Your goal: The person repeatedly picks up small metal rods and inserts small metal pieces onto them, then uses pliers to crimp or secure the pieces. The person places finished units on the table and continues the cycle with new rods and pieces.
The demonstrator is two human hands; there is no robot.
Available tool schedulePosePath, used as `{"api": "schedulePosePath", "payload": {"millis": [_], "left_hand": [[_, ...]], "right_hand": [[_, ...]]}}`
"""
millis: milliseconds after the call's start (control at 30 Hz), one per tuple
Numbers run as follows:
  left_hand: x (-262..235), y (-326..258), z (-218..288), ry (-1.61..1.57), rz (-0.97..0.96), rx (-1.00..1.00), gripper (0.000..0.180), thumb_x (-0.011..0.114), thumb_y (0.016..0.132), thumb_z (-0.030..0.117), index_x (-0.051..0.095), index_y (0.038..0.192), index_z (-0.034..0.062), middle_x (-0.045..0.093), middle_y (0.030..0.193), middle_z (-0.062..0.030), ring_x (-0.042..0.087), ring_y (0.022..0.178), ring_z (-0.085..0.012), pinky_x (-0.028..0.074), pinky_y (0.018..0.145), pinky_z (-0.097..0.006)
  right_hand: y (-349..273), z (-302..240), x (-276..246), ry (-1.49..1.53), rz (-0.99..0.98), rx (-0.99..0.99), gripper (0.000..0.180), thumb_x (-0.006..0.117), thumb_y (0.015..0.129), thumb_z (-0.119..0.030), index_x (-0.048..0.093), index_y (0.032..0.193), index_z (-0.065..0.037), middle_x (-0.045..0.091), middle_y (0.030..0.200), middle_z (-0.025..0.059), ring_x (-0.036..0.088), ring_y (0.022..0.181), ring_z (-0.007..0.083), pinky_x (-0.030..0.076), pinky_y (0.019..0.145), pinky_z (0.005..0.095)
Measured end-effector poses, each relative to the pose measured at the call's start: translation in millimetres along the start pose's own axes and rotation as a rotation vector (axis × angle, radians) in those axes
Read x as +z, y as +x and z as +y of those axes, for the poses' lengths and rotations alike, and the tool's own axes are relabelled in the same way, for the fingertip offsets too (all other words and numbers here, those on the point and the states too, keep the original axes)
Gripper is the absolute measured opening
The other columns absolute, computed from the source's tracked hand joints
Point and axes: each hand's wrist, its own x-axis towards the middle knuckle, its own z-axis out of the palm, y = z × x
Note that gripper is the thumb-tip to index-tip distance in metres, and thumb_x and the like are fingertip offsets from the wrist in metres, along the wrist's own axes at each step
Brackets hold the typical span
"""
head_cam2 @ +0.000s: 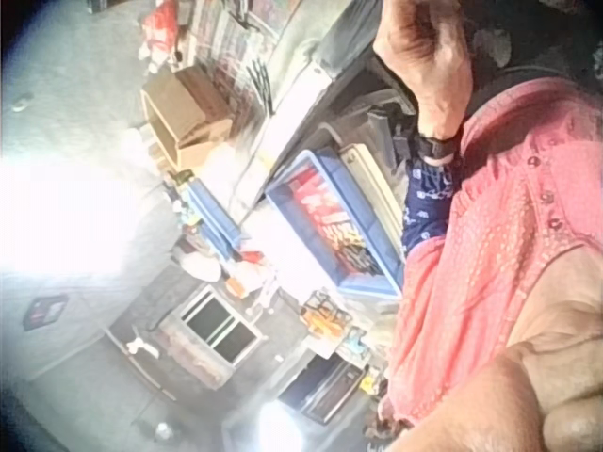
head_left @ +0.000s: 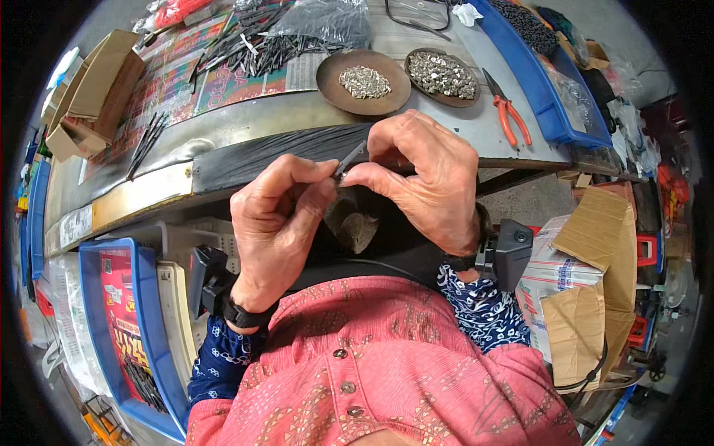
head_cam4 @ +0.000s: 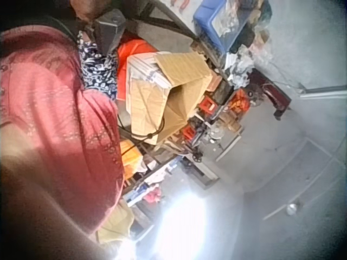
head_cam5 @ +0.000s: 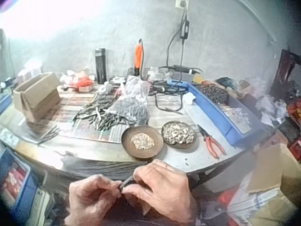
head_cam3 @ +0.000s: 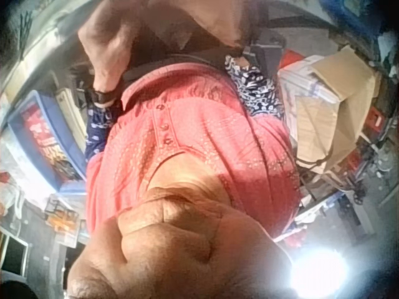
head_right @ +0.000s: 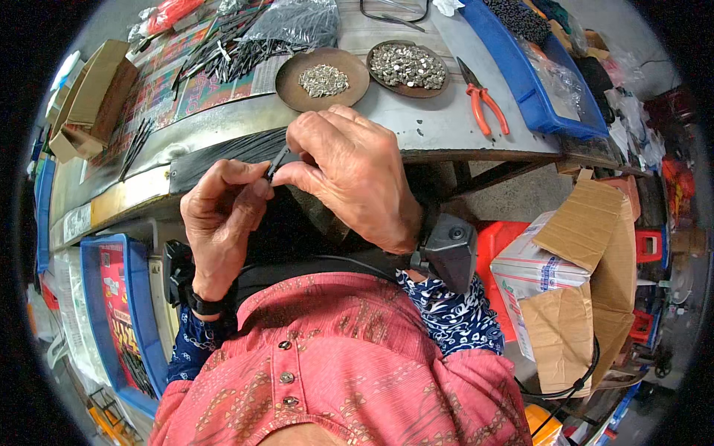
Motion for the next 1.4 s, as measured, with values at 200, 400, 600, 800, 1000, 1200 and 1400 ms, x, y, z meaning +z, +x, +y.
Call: {"api": "schedulePosePath", "payload": {"millis": [200,400,600,800,1000,1200,1400], "left_hand": [[3.0,-0.4,-6.7,-0.02,0.06,0.039,0.014,0.056,0.087,-0.011,0.062,0.098,-0.0055,0.061,0.084,-0.0018,0.054,0.075,-0.0055,0.044,0.067,-0.018],[1.8,5.2,-12.1,0.283,0.015,0.265,0.012,0.057,0.088,-0.01,0.063,0.098,-0.0044,0.058,0.08,0.0004,0.052,0.072,-0.0045,0.043,0.065,-0.018],[5.6,-1.1,-12.9,-0.156,0.056,0.007,0.012,0.056,0.091,-0.005,0.062,0.101,-0.0034,0.058,0.077,0.0,0.047,0.062,-0.0024,0.037,0.055,-0.016],[9.4,-2.1,-15.1,-0.41,0.097,-0.052,0.013,0.058,0.091,-0.002,0.062,0.103,-0.0016,0.061,0.077,-0.0015,0.045,0.056,-0.0027,0.034,0.049,-0.017],[6.8,-5.1,-16.5,-0.445,0.109,-0.09,0.012,0.06,0.091,0.0,0.062,0.103,-0.0009,0.063,0.079,-0.0018,0.046,0.057,-0.0023,0.034,0.049,-0.017],[8.1,-5.8,-18.7,-0.464,0.112,-0.068,0.012,0.06,0.091,0.0,0.062,0.103,-0.0011,0.061,0.078,-0.0012,0.045,0.056,-0.0026,0.033,0.048,-0.017],[10.7,-6.3,-18.6,-0.48,0.125,-0.075,0.011,0.06,0.092,0.0,0.062,0.102,-0.0011,0.056,0.074,0.0011,0.043,0.056,-0.0025,0.032,0.048,-0.018]], "right_hand": [[-1.9,3.8,3.4,-0.236,0.018,-0.26,0.036,0.08,0.064,-0.014,0.06,0.092,-0.002,0.058,0.081,0.0075,0.058,0.072,0.026,0.049,0.061,0.0357],[-2.0,9.2,7.0,-0.303,0.045,-0.336,0.017,0.061,0.072,-0.015,0.059,0.086,-0.006,0.056,0.078,0.0073,0.058,0.077,0.0255,0.05,0.065,0.0351],[-9.2,10.2,18.1,-0.201,0.052,-0.298,0.022,0.062,0.07,-0.01,0.058,0.09,-0.002,0.055,0.08,0.0084,0.057,0.076,0.0262,0.051,0.065,0.0345],[-14.7,9.5,30.3,-0.149,0.105,-0.314,0.03,0.062,0.07,-0.007,0.057,0.098,0.004,0.056,0.085,0.013,0.057,0.077,0.0281,0.051,0.068,0.0363],[-17.9,8.0,38.4,-0.131,0.198,-0.293,0.028,0.074,0.067,0.006,0.06,0.09,0.002,0.061,0.08,0.0105,0.061,0.069,0.0272,0.051,0.061,0.0361],[-16.3,4.4,44.0,-0.135,0.226,-0.27,0.021,0.072,0.072,0.004,0.06,0.088,0.002,0.059,0.077,0.0097,0.059,0.064,0.0266,0.047,0.056,0.0352],[-19.1,1.6,48.5,-0.161,0.164,-0.153,0.018,0.071,0.075,-0.006,0.055,0.082,-0.002,0.054,0.074,0.0104,0.056,0.066,0.0275,0.049,0.062,0.0379]]}}
